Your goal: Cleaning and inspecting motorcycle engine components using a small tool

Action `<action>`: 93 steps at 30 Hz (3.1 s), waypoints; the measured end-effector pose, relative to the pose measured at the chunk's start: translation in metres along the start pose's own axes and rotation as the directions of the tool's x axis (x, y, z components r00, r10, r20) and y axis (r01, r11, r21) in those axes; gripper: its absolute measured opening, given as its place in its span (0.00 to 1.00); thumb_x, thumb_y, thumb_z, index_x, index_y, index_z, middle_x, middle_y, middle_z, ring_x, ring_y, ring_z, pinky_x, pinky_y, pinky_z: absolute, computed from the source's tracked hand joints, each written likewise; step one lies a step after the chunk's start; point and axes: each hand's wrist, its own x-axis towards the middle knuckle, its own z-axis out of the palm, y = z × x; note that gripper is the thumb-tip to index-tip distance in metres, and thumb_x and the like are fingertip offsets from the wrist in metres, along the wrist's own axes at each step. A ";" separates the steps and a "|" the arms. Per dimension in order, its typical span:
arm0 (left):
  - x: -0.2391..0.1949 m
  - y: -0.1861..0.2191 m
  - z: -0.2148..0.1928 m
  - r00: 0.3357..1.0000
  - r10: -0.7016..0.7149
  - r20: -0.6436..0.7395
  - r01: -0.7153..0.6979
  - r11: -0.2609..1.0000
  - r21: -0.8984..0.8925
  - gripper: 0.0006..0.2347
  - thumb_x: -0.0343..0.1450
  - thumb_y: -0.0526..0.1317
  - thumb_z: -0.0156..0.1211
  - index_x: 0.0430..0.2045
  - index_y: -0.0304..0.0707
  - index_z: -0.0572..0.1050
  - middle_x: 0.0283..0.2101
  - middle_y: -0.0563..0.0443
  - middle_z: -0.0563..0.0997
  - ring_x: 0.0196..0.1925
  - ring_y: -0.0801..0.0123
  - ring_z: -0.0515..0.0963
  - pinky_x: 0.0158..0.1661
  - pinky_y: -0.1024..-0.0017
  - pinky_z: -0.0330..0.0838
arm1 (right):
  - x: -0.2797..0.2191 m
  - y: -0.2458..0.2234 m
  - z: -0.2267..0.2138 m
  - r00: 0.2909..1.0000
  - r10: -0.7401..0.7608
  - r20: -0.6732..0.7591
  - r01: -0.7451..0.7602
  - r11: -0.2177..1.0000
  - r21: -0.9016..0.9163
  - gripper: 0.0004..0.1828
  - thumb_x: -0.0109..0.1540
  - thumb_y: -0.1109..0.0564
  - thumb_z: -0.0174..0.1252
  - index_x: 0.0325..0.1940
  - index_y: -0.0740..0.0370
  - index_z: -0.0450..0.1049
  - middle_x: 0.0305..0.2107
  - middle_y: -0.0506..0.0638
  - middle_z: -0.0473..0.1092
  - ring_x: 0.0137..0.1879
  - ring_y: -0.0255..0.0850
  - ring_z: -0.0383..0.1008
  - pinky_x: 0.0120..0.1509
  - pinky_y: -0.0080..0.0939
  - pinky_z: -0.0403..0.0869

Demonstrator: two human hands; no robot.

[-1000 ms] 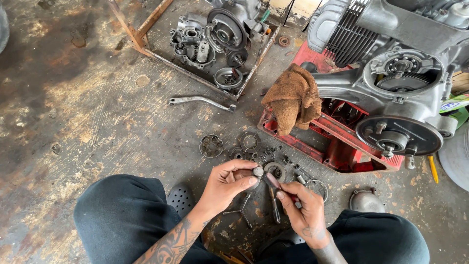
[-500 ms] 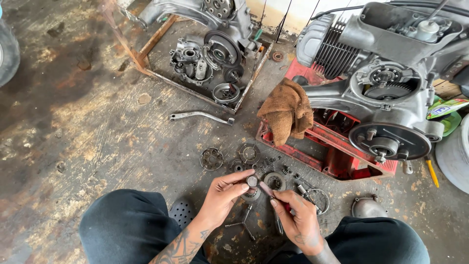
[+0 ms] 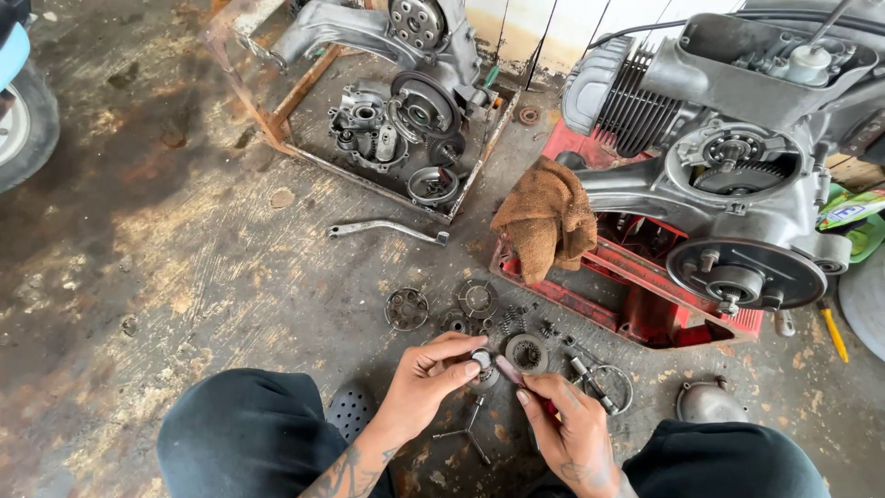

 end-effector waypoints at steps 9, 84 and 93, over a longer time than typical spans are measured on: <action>-0.003 -0.014 -0.005 0.995 0.100 0.019 -0.100 0.995 -0.022 0.21 0.70 0.25 0.64 0.59 0.32 0.73 0.41 0.44 0.79 0.35 0.73 0.76 0.34 0.80 0.70 | 0.004 -0.005 -0.002 0.999 0.027 0.034 -0.026 1.000 -0.017 0.09 0.56 0.64 0.64 0.41 0.62 0.78 0.34 0.47 0.81 0.24 0.33 0.74 0.29 0.30 0.73; -0.012 0.028 0.014 0.973 0.228 -0.039 -0.218 0.960 0.178 0.15 0.66 0.24 0.68 0.48 0.27 0.80 0.41 0.45 0.79 0.42 0.70 0.76 0.44 0.74 0.71 | 0.013 -0.001 0.029 0.993 0.105 0.055 -0.119 0.840 0.530 0.10 0.61 0.69 0.58 0.48 0.71 0.73 0.30 0.53 0.78 0.26 0.32 0.71 0.28 0.27 0.71; 0.000 0.017 0.006 0.978 0.202 -0.052 -0.206 0.976 -0.066 0.20 0.66 0.19 0.66 0.52 0.27 0.75 0.45 0.43 0.74 0.40 0.69 0.80 0.45 0.74 0.78 | 0.029 -0.005 0.024 0.991 0.107 0.081 -0.134 0.831 0.540 0.08 0.62 0.69 0.58 0.46 0.71 0.76 0.29 0.52 0.76 0.28 0.32 0.71 0.30 0.27 0.71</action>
